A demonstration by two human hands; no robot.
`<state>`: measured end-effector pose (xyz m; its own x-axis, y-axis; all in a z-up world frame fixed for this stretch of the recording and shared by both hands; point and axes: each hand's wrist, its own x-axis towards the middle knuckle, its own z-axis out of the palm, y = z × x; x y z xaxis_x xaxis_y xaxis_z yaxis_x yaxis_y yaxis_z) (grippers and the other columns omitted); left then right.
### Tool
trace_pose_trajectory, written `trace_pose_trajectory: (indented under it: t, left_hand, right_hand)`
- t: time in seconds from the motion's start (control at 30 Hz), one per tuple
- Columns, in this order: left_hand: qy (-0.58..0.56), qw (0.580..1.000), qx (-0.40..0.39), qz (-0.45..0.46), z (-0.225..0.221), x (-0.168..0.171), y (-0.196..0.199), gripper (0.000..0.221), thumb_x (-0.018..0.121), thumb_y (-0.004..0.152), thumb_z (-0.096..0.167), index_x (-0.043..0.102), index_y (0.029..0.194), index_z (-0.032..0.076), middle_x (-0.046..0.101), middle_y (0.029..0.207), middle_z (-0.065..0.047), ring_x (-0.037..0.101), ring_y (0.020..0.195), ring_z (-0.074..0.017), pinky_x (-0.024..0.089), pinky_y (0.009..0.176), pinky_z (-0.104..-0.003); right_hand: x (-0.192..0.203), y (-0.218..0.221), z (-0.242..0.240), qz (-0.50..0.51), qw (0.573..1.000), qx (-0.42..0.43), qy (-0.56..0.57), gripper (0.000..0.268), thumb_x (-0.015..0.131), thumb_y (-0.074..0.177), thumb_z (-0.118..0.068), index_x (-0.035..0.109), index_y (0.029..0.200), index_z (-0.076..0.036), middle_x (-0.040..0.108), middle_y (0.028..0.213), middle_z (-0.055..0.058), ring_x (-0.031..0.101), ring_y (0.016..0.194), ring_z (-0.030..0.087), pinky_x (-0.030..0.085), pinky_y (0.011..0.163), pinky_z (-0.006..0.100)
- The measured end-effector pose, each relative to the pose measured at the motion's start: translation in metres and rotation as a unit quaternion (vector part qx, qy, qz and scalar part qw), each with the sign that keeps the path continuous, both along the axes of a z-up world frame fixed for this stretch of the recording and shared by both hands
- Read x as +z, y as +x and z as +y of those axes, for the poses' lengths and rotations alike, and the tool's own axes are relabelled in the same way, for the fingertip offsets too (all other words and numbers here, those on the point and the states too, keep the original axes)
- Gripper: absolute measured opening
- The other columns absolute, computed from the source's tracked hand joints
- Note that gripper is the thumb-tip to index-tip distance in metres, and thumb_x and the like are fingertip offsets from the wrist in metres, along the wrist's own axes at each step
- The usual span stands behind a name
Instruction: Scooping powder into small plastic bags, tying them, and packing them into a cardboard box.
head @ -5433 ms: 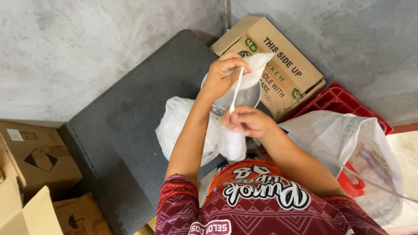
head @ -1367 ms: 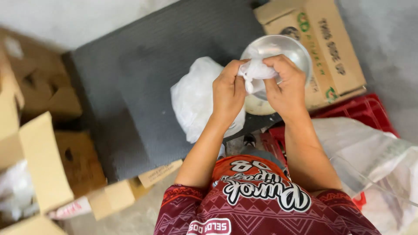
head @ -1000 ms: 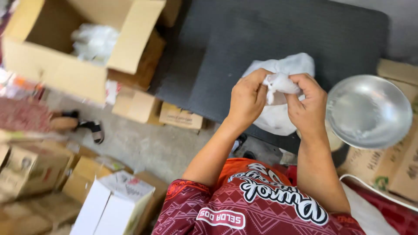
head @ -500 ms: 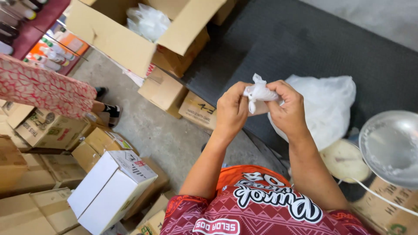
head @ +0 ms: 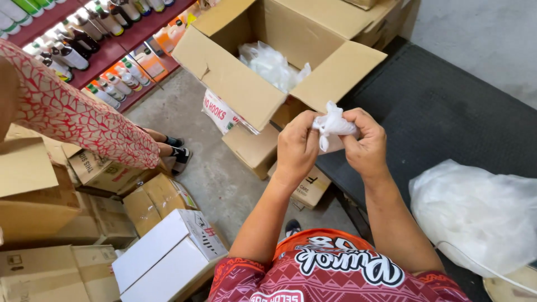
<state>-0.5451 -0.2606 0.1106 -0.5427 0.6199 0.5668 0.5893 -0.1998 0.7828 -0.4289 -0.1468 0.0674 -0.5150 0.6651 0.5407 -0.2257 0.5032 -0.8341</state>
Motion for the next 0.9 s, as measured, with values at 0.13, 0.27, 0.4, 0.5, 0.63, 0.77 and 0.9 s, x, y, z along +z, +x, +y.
trace_pose_trajectory:
  t: [0.13,0.27,0.4,0.5,0.63,0.77,0.9]
  left_hand:
    - [0.004,1.000,0.007,0.000,-0.002,-0.003,-0.047,0.016,0.058,0.095,0.001,0.068,0.106,0.008,0.069,0.092,-0.013,0.070,0.087,-0.0327,0.055,0.077,-0.038]
    - [-0.002,0.999,0.002,-0.039,0.011,-0.009,-0.078,0.016,0.056,0.096,0.001,0.068,0.107,0.007,0.070,0.092,-0.014,0.072,0.086,-0.0312,0.055,0.077,-0.037]
    - [-0.007,0.998,-0.009,-0.069,0.037,-0.017,-0.101,0.016,0.055,0.097,0.002,0.068,0.107,0.006,0.070,0.090,-0.015,0.073,0.083,-0.0291,0.056,0.075,-0.036]
    - [-0.010,0.996,-0.022,-0.084,0.068,-0.025,-0.121,0.015,0.055,0.098,0.003,0.067,0.107,0.006,0.070,0.086,-0.015,0.074,0.080,-0.0272,0.056,0.074,-0.035]
    - [-0.015,0.997,-0.031,-0.063,0.111,-0.034,-0.153,0.015,0.055,0.098,0.004,0.067,0.108,0.006,0.070,0.086,-0.015,0.073,0.081,-0.0263,0.056,0.075,-0.035]
    - [-0.026,0.997,-0.053,-0.045,0.146,-0.043,-0.180,0.011,0.056,0.098,0.005,0.066,0.104,0.004,0.070,0.084,-0.015,0.070,0.077,-0.0234,0.055,0.074,-0.034]
    - [-0.042,0.996,-0.064,-0.042,0.185,-0.042,-0.218,0.011,0.057,0.096,0.006,0.066,0.100,0.003,0.070,0.080,-0.014,0.069,0.072,-0.0225,0.055,0.070,-0.034]
  right_hand:
    - [-0.017,-0.052,0.009,0.020,0.999,0.023,-0.022,0.024,0.062,0.091,0.014,0.066,0.111,0.001,0.065,0.106,0.001,0.063,0.098,0.007,0.051,0.087,0.021]
    - [-0.018,-0.083,0.026,0.011,0.998,0.051,-0.029,0.023,0.064,0.092,0.013,0.066,0.112,0.001,0.066,0.105,0.000,0.063,0.100,0.007,0.051,0.090,0.022]
    - [-0.002,-0.100,0.051,-0.035,0.998,0.041,0.020,0.021,0.066,0.092,0.011,0.067,0.110,0.001,0.068,0.103,0.001,0.064,0.099,0.007,0.051,0.090,0.022]
    - [0.014,-0.110,0.081,-0.080,0.994,0.047,0.058,0.017,0.067,0.091,0.008,0.069,0.106,0.000,0.068,0.099,0.002,0.064,0.095,0.007,0.050,0.086,0.022]
    - [0.020,-0.130,0.127,-0.110,0.990,0.072,0.055,0.016,0.065,0.092,0.006,0.071,0.105,-0.001,0.069,0.096,0.001,0.063,0.092,0.007,0.050,0.082,0.022]
    - [0.019,-0.150,0.156,-0.120,0.988,0.089,0.043,0.012,0.069,0.097,0.001,0.072,0.107,-0.003,0.070,0.093,-0.003,0.062,0.088,0.005,0.050,0.078,0.022]
    - [0.015,-0.185,0.191,-0.131,0.987,0.090,0.007,0.009,0.073,0.096,-0.002,0.073,0.105,-0.004,0.069,0.090,-0.005,0.060,0.084,0.003,0.050,0.075,0.022]
